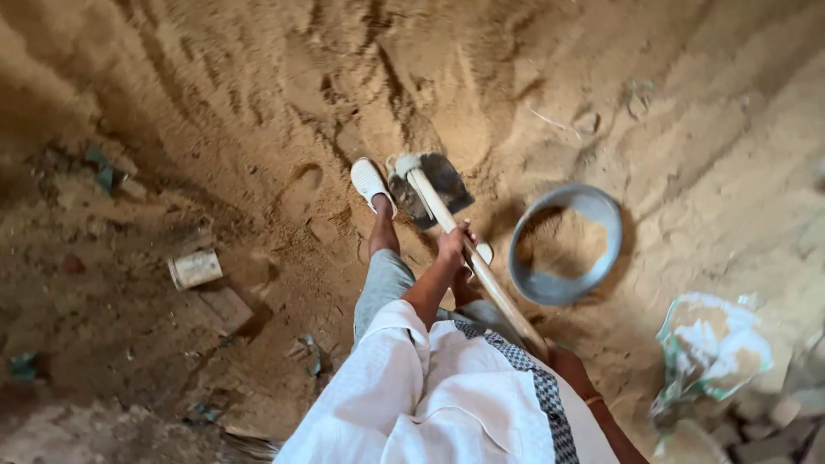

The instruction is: The person stands in a sand pit and repeatedly swings a long-handled hoe to break and loosen sand from the pit walls and floor. They scoop loosened sand with the hoe and fill a round metal basin placed beside them.

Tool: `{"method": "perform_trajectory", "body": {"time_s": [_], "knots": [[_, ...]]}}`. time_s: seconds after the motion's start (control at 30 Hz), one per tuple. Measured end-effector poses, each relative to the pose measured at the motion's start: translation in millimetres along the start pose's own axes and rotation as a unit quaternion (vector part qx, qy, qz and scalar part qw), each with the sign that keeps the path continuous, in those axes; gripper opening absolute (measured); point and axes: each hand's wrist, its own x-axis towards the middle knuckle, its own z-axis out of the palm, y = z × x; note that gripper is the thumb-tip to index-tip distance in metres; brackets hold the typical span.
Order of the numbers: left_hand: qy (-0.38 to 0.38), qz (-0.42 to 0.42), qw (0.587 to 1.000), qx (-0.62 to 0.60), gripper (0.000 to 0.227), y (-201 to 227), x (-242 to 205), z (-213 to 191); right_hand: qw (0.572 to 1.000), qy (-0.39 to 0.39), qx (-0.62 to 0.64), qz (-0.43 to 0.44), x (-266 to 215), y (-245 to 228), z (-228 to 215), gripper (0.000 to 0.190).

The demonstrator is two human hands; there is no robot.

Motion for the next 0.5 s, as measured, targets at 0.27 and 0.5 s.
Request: {"method": "perform_trajectory", "body": {"time_s": [0.27,0.5], "knots": [[-0.066,0.110,0.989,-0.068,0.022,183,4,41,0.995,0.049,0.016,-0.082,99,-208,-58,0.041],[-0.100,0.128,0.976,-0.143,0.033,321,4,74,0.978,0.120,-0.015,-0.168,183,-354,-87,0.045]]}}
